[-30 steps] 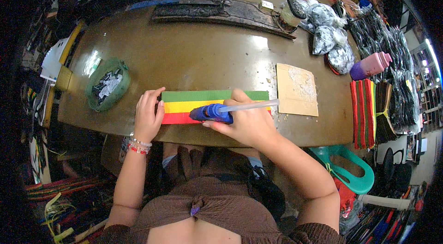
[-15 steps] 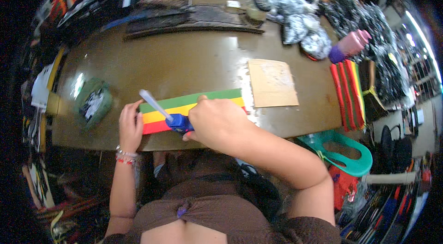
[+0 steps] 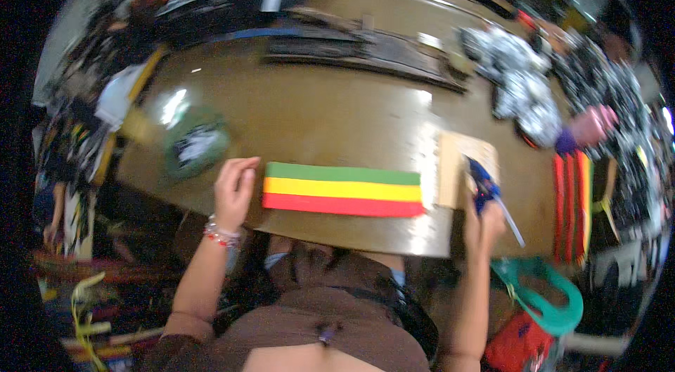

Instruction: The person applies hot glue to small rectangular labels and adheres them to the center of striped fabric pieces. They repeat this process for several items, stacking the finished pieces on the table.

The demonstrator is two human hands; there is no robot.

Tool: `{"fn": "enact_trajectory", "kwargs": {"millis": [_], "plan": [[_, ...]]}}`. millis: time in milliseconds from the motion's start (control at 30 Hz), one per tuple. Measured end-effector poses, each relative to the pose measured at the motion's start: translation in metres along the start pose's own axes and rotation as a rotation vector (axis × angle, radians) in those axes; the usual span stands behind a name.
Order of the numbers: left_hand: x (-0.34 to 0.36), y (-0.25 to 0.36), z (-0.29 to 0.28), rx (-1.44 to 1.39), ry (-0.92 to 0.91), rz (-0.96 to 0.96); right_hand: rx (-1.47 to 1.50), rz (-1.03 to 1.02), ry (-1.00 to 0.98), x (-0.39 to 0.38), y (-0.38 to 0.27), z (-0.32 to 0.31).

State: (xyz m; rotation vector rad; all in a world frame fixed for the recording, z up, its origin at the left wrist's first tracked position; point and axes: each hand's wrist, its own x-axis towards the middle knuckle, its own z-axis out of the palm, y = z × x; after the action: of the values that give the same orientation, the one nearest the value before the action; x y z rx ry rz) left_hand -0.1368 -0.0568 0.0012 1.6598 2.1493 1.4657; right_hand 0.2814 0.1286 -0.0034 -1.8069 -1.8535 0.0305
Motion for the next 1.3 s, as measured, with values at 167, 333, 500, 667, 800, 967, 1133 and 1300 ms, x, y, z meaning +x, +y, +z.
{"fn": "enact_trajectory", "kwargs": {"millis": [167, 333, 500, 667, 800, 967, 1133, 1300], "plan": [[0.02, -0.028, -0.061, 0.538, 0.232, 0.137, 0.496, 0.069, 0.12, -0.052, -0.012, -0.011], [0.024, -0.035, -0.056, 0.436, -0.018, -0.019, 0.404, -0.435, 0.044, -0.074, -0.033, 0.012], [0.024, -0.005, -0.053, 0.158, -0.032, -0.085, 0.488, -0.357, 0.034, -0.069, -0.051, 0.018], [0.058, -0.019, -0.081, 0.308, -0.238, -0.212, 0.478, -0.356, 0.006, -0.07, -0.055, 0.016], [0.058, -0.035, -0.063, 0.365, -0.423, -0.005, 0.474, -0.36, 0.031, -0.07, -0.054, 0.017], [0.066, -0.04, -0.051, 0.346, -0.346, 0.148, 0.485, -0.344, 0.01, -0.071, -0.054, 0.016], [0.075, -0.047, -0.061, -0.151, -0.18, -0.351, 0.518, -0.328, -0.018, -0.07, -0.05, 0.018], [0.078, -0.047, -0.067, -0.267, -0.129, -0.289, 0.581, -0.239, 0.0, -0.06, -0.066, 0.008]]}}
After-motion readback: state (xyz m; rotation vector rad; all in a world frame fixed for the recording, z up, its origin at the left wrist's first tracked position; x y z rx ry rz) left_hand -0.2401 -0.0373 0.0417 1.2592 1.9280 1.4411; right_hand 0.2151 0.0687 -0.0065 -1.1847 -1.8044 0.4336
